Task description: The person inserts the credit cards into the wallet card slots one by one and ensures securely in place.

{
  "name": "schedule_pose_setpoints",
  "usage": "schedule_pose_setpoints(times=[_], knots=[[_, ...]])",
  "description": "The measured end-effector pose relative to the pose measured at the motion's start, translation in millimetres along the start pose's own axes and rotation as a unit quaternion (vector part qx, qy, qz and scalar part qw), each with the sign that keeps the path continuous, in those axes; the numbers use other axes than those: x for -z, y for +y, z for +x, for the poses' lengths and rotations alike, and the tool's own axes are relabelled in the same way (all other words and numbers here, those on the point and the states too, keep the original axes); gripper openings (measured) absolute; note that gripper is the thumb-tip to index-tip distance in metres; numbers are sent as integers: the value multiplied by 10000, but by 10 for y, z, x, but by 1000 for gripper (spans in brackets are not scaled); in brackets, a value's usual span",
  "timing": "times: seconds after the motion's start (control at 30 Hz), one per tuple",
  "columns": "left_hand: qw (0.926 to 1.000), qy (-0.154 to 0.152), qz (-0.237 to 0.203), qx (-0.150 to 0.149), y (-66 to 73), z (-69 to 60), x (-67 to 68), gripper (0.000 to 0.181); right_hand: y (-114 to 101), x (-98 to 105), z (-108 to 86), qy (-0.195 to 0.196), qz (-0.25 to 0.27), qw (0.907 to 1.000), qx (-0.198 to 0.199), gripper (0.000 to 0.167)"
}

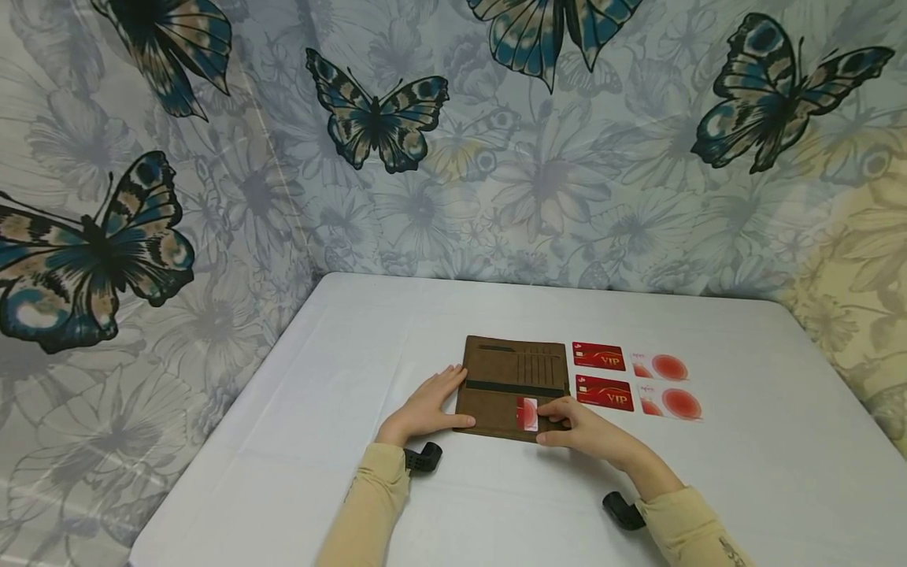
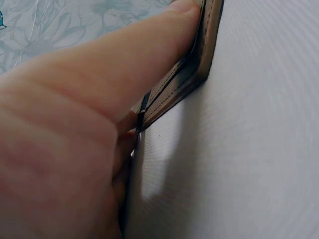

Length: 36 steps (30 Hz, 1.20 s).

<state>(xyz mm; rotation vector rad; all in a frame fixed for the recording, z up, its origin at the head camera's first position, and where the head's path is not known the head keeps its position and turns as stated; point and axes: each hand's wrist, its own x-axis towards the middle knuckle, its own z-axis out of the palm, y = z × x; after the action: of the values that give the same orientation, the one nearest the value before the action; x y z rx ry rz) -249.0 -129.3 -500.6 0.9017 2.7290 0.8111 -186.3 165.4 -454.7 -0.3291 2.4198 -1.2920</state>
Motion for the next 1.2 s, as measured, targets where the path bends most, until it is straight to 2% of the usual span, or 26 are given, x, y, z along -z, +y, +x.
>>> schedule_pose_setpoints(times=[0.3,0.77,0.97,1.2], knots=[[10000,-12,-14,27,-9,-2,4,89,-49,-37,25,-55,70,10000,1,53],[10000,-3,-50,-12,-22,5,-8,90,-30,-28,38,-105,94,9997,210,49],[10000,-43,-10,37,-19,0,-14,90,16,18,32,-41,25,9997,232,48],[9999,5,-110,5,0,-5,-3,90,76,123,-12,-15,217,9996,166,47]])
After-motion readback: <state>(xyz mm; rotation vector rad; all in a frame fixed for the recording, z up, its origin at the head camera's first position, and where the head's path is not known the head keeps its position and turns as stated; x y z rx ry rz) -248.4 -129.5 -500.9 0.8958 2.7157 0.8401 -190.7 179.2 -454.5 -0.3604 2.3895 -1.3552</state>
